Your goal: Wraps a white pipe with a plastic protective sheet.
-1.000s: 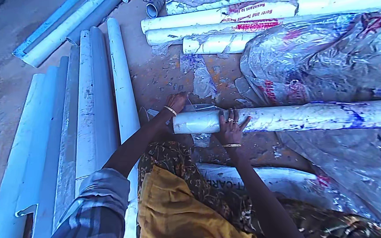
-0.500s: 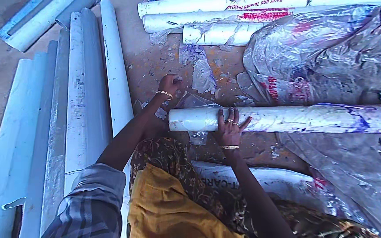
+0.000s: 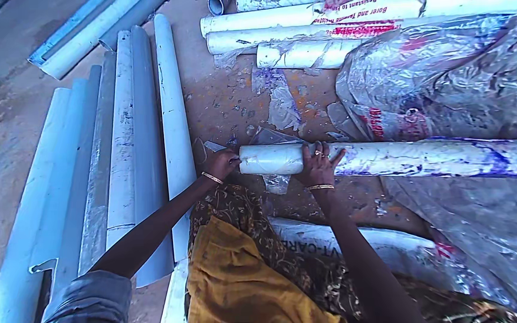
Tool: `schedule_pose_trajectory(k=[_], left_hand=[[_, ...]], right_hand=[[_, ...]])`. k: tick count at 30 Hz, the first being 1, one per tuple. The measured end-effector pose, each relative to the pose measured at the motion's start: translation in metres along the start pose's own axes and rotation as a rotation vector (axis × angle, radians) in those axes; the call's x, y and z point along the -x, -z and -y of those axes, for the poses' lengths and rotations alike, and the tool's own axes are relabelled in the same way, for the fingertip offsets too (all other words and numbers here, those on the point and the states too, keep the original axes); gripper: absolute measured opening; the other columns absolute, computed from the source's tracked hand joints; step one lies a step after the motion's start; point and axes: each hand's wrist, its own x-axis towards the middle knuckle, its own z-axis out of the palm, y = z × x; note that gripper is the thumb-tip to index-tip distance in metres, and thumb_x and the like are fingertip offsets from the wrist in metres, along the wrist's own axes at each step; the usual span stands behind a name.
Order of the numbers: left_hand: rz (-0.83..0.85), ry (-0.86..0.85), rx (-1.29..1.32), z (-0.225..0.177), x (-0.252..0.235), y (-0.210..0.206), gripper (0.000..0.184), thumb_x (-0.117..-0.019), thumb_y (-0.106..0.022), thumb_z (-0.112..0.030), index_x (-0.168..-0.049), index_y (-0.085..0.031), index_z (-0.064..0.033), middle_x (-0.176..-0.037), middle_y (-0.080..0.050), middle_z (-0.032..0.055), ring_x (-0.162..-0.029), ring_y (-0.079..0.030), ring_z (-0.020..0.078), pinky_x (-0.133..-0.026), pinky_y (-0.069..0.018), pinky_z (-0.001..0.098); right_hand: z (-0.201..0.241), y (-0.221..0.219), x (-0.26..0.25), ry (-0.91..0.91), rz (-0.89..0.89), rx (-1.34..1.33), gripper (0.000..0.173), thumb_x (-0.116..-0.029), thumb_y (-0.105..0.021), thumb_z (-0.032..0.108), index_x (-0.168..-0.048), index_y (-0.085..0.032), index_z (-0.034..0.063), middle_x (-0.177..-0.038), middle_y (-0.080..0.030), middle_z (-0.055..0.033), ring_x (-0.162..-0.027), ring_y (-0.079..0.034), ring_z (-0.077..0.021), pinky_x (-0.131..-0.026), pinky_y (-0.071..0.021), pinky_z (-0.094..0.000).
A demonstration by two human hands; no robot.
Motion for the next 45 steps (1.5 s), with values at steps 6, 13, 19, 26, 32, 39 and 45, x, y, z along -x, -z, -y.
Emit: schedule_pose_trajectory(k=[6, 13, 19, 26, 32, 39, 45], left_hand=[[0.106, 0.37, -0.043, -0.032, -0.005, 0.004, 0.029, -0.1002, -0.068, -0.022, -0.101, -0.074, 0.0061, -0.105, -0.072, 0.0267, -0.105, -0.068, 0.0433, -0.095, -0.0491, 0.06], [0.057, 0.681, -0.044, -0.061, -0.012, -0.005, 0.027, -0.1007, -0.066, -0.02, -0.112, -0.071, 0.0037, -0.119, -0.069, 0.0264, -0.119, -0.064, 0.0419, -0.103, -0.0473, 0.059], [0.001, 0.854, -0.15, -0.1, -0.015, -0.013, 0.03, -0.1026, -0.059, -0.016, -0.124, -0.066, 0.0032, -0.131, -0.064, 0.026, -0.128, -0.059, 0.0401, -0.106, -0.0465, 0.0566], [-0.058, 0.967, -0.061, -0.103, -0.013, -0.03, 0.041, -0.1079, -0.051, -0.031, -0.131, -0.063, 0.0008, -0.138, -0.061, 0.0238, -0.134, -0.056, 0.0354, -0.111, -0.0434, 0.0517], [0.376, 0.586, -0.316, -0.113, 0.003, -0.031, 0.036, -0.1065, -0.051, -0.015, -0.134, -0.057, 0.0063, -0.137, -0.059, 0.0289, -0.134, -0.054, 0.0418, -0.112, -0.0403, 0.0566], [0.552, 0.36, -0.368, -0.11, 0.008, -0.028, 0.034, -0.106, -0.047, -0.008, -0.135, -0.056, 0.0083, -0.141, -0.056, 0.029, -0.136, -0.051, 0.043, -0.113, -0.0384, 0.0588], [0.108, 0.495, -0.227, -0.12, 0.019, -0.029, 0.057, -0.1001, -0.065, -0.039, -0.144, -0.053, -0.0044, -0.138, -0.06, 0.0234, -0.127, -0.06, 0.0388, -0.104, -0.0477, 0.055]], right_hand=[[0.0, -0.002, 0.002, 0.01, -0.03, -0.025, 0.101, -0.073, -0.089, 0.039, -0.158, -0.04, 0.0149, -0.163, -0.03, -0.0276, -0.154, -0.019, -0.0473, -0.113, 0.0008, -0.0799], [0.0, -0.001, 0.002, 0.011, -0.021, -0.07, 0.094, -0.0743, -0.088, 0.033, -0.156, -0.043, 0.0148, -0.164, -0.028, -0.0269, -0.154, -0.018, -0.0465, -0.114, 0.0019, -0.0784], [-0.001, -0.006, 0.001, 0.038, -0.031, -0.09, 0.094, -0.0749, -0.087, 0.026, -0.157, -0.041, 0.014, -0.164, -0.027, -0.0275, -0.154, -0.018, -0.0461, -0.115, 0.0013, -0.0778], [-0.002, -0.011, 0.0, 0.071, -0.054, -0.119, 0.09, -0.0745, -0.086, 0.017, -0.155, -0.045, 0.0137, -0.163, -0.029, -0.0265, -0.154, -0.018, -0.0462, -0.115, 0.001, -0.0781], [-0.003, -0.009, 0.001, 0.083, -0.072, -0.129, 0.084, -0.0774, -0.083, 0.008, -0.153, -0.046, 0.0117, -0.162, -0.031, -0.0281, -0.153, -0.021, -0.0478, -0.114, -0.0023, -0.0795], [-0.001, -0.007, 0.001, 0.04, -0.057, -0.104, 0.091, -0.0736, -0.087, 0.019, -0.154, -0.045, 0.0149, -0.163, -0.031, -0.0264, -0.154, -0.021, -0.0462, -0.115, 0.0003, -0.0782], [0.0, -0.007, -0.002, 0.02, -0.046, -0.093, 0.097, -0.0723, -0.089, 0.032, -0.155, -0.043, 0.0145, -0.163, -0.031, -0.0254, -0.154, -0.019, -0.0457, -0.116, 0.0017, -0.0773]])
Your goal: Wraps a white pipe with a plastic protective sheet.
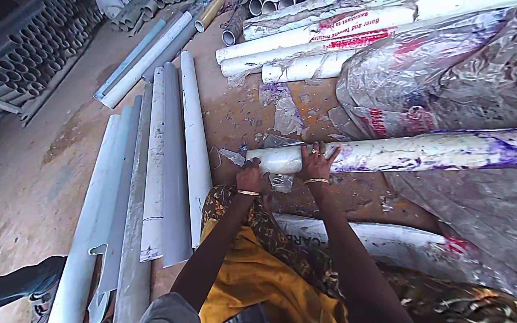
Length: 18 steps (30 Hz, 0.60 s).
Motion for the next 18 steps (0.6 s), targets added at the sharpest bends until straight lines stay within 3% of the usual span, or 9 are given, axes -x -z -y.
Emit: schedule_pose_trajectory(k=[2, 4, 6, 9, 11, 14, 18], left_hand=[[-0.036, -0.044, 0.007, -0.002, -0.009, -0.007, 0.078, -0.0936, -0.074, -0.044, -0.155, -0.041, -0.0066, -0.152, -0.046, 0.0233, -0.135, -0.052, 0.0402, -0.105, -0.048, 0.0535], [0.016, -0.089, -0.082, -0.004, -0.021, -0.014, 0.072, -0.0987, -0.069, -0.03, -0.156, -0.037, -0.0018, -0.157, -0.038, 0.0255, -0.139, -0.047, 0.0421, -0.106, -0.0482, 0.0518], [0.037, -0.103, -0.13, -0.01, -0.027, -0.015, 0.053, -0.1041, -0.058, -0.012, -0.152, -0.042, 0.0031, -0.156, -0.04, 0.0265, -0.134, -0.052, 0.0424, -0.105, -0.05, 0.05], [0.048, -0.091, -0.102, -0.015, -0.022, -0.011, 0.038, -0.1033, -0.045, 0.004, -0.14, -0.053, 0.0077, -0.153, -0.043, 0.0272, -0.128, -0.058, 0.0414, -0.105, -0.0501, 0.0484], [0.019, -0.074, -0.073, -0.014, -0.023, -0.008, 0.033, -0.1042, -0.042, 0.003, -0.132, -0.059, 0.0084, -0.146, -0.051, 0.027, -0.127, -0.059, 0.0406, -0.105, -0.0494, 0.0491], [0.033, -0.062, 0.017, -0.01, -0.027, -0.003, 0.032, -0.1064, -0.043, -0.004, -0.13, -0.061, 0.0071, -0.138, -0.058, 0.0271, -0.13, -0.058, 0.0401, -0.11, -0.0453, 0.0511], [0.167, -0.235, 0.142, 0.014, -0.036, 0.0, 0.025, -0.103, -0.055, -0.006, -0.121, -0.069, 0.0057, -0.126, -0.067, 0.0251, -0.126, -0.06, 0.0386, -0.112, -0.0416, 0.0526]], right_hand=[[-0.001, -0.001, 0.0, -0.004, -0.002, 0.002, 0.096, -0.0724, -0.089, 0.035, -0.155, -0.044, 0.0144, -0.162, -0.032, -0.0252, -0.154, -0.018, -0.0458, -0.115, 0.0019, -0.0778], [0.0, 0.0, 0.002, -0.009, 0.007, 0.01, 0.096, -0.0732, -0.089, 0.036, -0.155, -0.044, 0.0149, -0.163, -0.031, -0.0253, -0.154, -0.018, -0.0461, -0.115, 0.0018, -0.078], [0.001, 0.002, 0.001, -0.012, 0.013, 0.025, 0.096, -0.0736, -0.088, 0.036, -0.156, -0.043, 0.0154, -0.163, -0.03, -0.0252, -0.154, -0.018, -0.046, -0.115, 0.0017, -0.0783], [0.001, 0.004, 0.003, -0.014, 0.01, 0.016, 0.094, -0.0746, -0.088, 0.033, -0.155, -0.044, 0.0144, -0.164, -0.029, -0.0251, -0.155, -0.018, -0.0454, -0.115, 0.0019, -0.078], [0.002, 0.004, 0.003, -0.014, 0.013, 0.011, 0.093, -0.075, -0.087, 0.033, -0.155, -0.044, 0.0149, -0.164, -0.029, -0.0242, -0.155, -0.017, -0.0442, -0.115, 0.002, -0.0775], [0.001, 0.004, 0.003, -0.013, 0.019, 0.011, 0.092, -0.0755, -0.086, 0.034, -0.155, -0.045, 0.016, -0.165, -0.028, -0.023, -0.155, -0.017, -0.0442, -0.115, 0.0023, -0.0776], [0.0, 0.001, 0.0, -0.023, 0.016, 0.026, 0.093, -0.0737, -0.087, 0.036, -0.155, -0.045, 0.018, -0.164, -0.031, -0.0231, -0.154, -0.019, -0.0451, -0.115, 0.0012, -0.0782]])
